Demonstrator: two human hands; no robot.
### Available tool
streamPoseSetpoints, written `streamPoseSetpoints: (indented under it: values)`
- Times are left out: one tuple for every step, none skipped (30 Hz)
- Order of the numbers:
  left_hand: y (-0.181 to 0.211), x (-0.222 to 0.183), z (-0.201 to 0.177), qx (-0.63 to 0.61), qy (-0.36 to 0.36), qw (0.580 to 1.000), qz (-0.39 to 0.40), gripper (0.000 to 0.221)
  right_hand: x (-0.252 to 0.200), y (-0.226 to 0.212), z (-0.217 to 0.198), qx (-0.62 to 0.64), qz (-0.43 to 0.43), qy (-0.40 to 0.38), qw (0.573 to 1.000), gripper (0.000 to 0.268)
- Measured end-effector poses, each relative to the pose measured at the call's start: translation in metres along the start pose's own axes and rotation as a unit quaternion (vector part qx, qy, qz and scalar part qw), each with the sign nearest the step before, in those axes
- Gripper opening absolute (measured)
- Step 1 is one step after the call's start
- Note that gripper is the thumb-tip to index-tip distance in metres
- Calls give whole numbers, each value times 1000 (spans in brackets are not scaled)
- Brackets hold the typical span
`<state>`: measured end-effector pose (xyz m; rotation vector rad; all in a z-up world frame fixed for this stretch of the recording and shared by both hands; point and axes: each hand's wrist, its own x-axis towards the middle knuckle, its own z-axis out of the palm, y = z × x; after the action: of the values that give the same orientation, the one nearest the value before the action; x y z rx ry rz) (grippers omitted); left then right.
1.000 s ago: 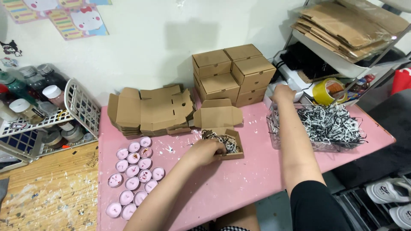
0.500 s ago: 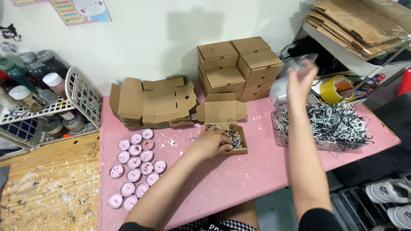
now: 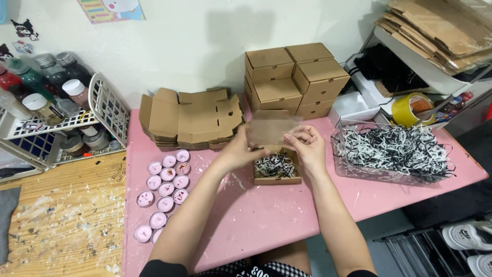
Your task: The person is packing small pink candles into boxes with shredded paper and plastic sleeves.
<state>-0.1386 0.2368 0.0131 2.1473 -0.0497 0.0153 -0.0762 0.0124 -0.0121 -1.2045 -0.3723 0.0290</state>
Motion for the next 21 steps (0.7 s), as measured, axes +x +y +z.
streamPoseSetpoints:
  values:
    - [7, -1, -8, -1, 2, 1000, 1, 90, 0, -4, 2, -1, -1, -2, 1000, 23]
    - [13, -3, -16, -52, 23, 998, 8, 91, -1, -8, 5, 0, 25, 5, 1000, 22]
    - [19, -5, -24, -104, 44, 994, 16, 93, -2, -11, 8, 2, 50, 13, 999, 21]
    - [10, -1, -25, -103, 46, 993, 16, 93, -3, -8, 7, 2, 50, 11, 999, 21]
    - [1, 3, -26, -154, 40, 987, 9, 76, -3, -6, 6, 9, 52, -3, 999, 20]
    - [-8, 6, -27, -205, 34, 978, 2, 59, -5, -4, 5, 16, 54, -17, 998, 18]
    - [-8, 5, -28, -204, 34, 978, 1, 59, -2, 8, -4, 17, 54, -17, 998, 18]
    - [-7, 4, -30, -233, 33, 972, -9, 42, 1, 20, -12, -10, 41, -40, 998, 17]
    - [-7, 4, -31, -262, 31, 964, -20, 28, 5, 32, -21, -38, 28, -62, 997, 15]
    - [2, -1, -36, -261, 31, 965, -19, 28, 4, 28, -18, -37, 27, -63, 997, 15]
    - [10, -5, -40, -257, 36, 965, -36, 23, 3, 25, -16, -16, 39, -76, 996, 24]
    - [18, -10, -44, -253, 39, 965, -54, 18, 1, 22, -13, 4, 51, -90, 995, 32]
    - [17, -11, -46, -253, 39, 965, -54, 18, 1, 14, -9, 4, 51, -89, 995, 32]
    - [17, -13, -47, -218, 27, 975, -33, 19, -1, 6, -6, 33, 12, -125, 992, 46]
    - [16, -14, -48, -183, 16, 983, -13, 19, -2, -1, -3, 63, -26, -160, 985, 60]
    - [18, -16, -49, -183, 16, 983, -13, 19, -3, -2, -1, 63, -26, -160, 985, 60]
    - [20, -18, -49, -120, 1, 993, 21, 22, -4, -3, 1, 67, -29, -167, 983, 67]
    - [21, -21, -50, -57, -13, 997, 54, 24, -6, -3, 3, 71, -32, -176, 981, 76]
    - [31, -26, -52, -57, -12, 997, 53, 24, -10, -7, 6, 71, -32, -177, 981, 76]
    - [41, -31, -53, 10, -20, 998, 62, 31, -14, -10, 9, 19, -86, -215, 973, 74]
    - [51, -36, -55, 77, -28, 994, 70, 38, -17, -14, 12, -34, -139, -253, 957, 72]
